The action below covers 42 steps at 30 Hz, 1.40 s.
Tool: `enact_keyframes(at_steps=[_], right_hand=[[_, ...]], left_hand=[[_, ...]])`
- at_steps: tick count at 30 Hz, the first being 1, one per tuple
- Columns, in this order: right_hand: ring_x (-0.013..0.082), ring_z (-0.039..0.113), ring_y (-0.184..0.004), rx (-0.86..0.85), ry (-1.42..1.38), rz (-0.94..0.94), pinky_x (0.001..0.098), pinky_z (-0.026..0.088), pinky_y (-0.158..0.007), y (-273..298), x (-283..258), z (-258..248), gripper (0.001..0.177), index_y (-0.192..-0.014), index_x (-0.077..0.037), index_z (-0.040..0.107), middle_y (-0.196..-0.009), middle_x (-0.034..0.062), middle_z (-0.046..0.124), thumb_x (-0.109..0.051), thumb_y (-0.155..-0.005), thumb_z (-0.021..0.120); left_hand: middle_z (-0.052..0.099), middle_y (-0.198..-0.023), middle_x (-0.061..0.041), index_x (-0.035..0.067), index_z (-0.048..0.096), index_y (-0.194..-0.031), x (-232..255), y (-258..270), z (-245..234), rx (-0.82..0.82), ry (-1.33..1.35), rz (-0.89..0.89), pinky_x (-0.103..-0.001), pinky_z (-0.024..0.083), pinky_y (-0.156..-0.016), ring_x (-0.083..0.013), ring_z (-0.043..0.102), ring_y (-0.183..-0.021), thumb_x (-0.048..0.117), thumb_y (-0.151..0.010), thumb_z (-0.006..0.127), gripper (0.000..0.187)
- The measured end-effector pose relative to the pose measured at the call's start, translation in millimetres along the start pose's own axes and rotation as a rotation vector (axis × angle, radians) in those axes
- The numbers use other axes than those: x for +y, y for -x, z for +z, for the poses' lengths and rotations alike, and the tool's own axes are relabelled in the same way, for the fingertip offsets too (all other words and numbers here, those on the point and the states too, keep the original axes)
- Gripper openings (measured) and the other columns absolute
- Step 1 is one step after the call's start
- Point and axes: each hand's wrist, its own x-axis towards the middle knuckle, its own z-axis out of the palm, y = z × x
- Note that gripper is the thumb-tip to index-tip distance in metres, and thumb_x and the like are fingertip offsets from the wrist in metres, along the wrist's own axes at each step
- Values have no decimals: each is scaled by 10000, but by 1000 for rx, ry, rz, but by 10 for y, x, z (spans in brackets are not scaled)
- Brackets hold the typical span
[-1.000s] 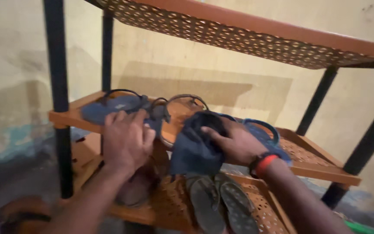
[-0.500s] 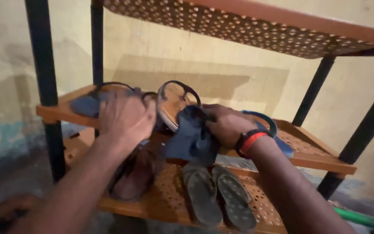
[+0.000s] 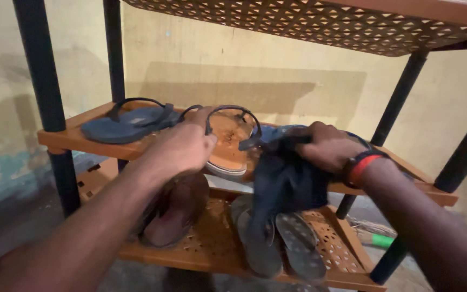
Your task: The person wipes several pairs of sandals and flip-flops on a two-tiered shoe rack using a dark cloth. They handle each item individually, wiping the soles and straps, then place them back on the rack.
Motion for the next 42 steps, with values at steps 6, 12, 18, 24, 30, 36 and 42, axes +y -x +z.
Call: enact_keyframes(at_steps=[6, 12, 18, 24, 30, 36, 42], right_hand=[[410, 679, -1149, 22, 166, 94, 474, 521, -994, 119, 176, -77, 557, -1238, -46, 666, -1208, 261, 707, -425, -837, 594], [414, 673, -1130, 118, 129, 219, 507, 509, -979, 262, 142, 81, 557, -1267, -108, 669, -1232, 228, 698, -478, -869, 549], [454, 649, -1062, 484, -87, 71, 529, 503, -917, 295, 335, 390, 526, -1163, -46, 711, -1132, 281, 695, -425, -812, 615], [442, 666, -1015, 637, -164, -9, 511, 514, -885, 435, 347, 545, 412, -1170, -90, 730, -1078, 237, 722, -318, -844, 620], [416, 662, -1126, 954, -246, -416, 461, 514, -987, 869, 233, 677, 305, -1234, 0, 649, -1193, 223, 694, -67, -949, 566], [274, 688, -1093, 825, -584, -439, 382, 528, -1004, 1727, 389, 1585, 228, -1165, -30, 644, -1154, 145, 702, -150, -1004, 537], [258, 687, -1066, 170, -607, -421, 374, 529, -967, 2212, 713, 3469, 260, -1140, -65, 693, -1124, 118, 710, -180, -939, 574]], left_hand=[[719, -1222, -182, 118, 561, -1353, 301, 19, 173, -129, -239, 146, -498, 505, -989, -358, 688, -1116, 301, -972, 518, 425], [664, -1306, -218, -32, 295, -1548, 479, -53, 320, -129, -215, 117, -519, 368, -1123, -341, 630, -1231, 325, -992, 489, 688], [431, -1529, -181, 116, 284, -1564, 650, -180, 361, -164, -224, 12, -515, 207, -1212, -346, 405, -1428, 420, -1045, 415, 616], [656, -1283, -162, 35, 573, -1299, 403, 165, 561, 570, -112, 537, -497, 370, -1131, -337, 552, -1293, 199, -954, 551, 382], [603, -1230, -160, 5, 632, -1207, -680, 1495, 789, 361, -143, 796, -515, 394, -1011, -366, 530, -1212, 181, -808, 646, 437], [646, -1269, -157, 73, 615, -1336, -3127, 2222, 911, 205, 13, -187, -426, 563, -867, -316, 708, -1001, 71, -655, 602, 681], [627, -1336, -179, 96, 573, -1377, -4665, 2480, 1540, 33, -248, -489, -464, 477, -1045, -376, 607, -1224, 229, -757, 764, 663]])
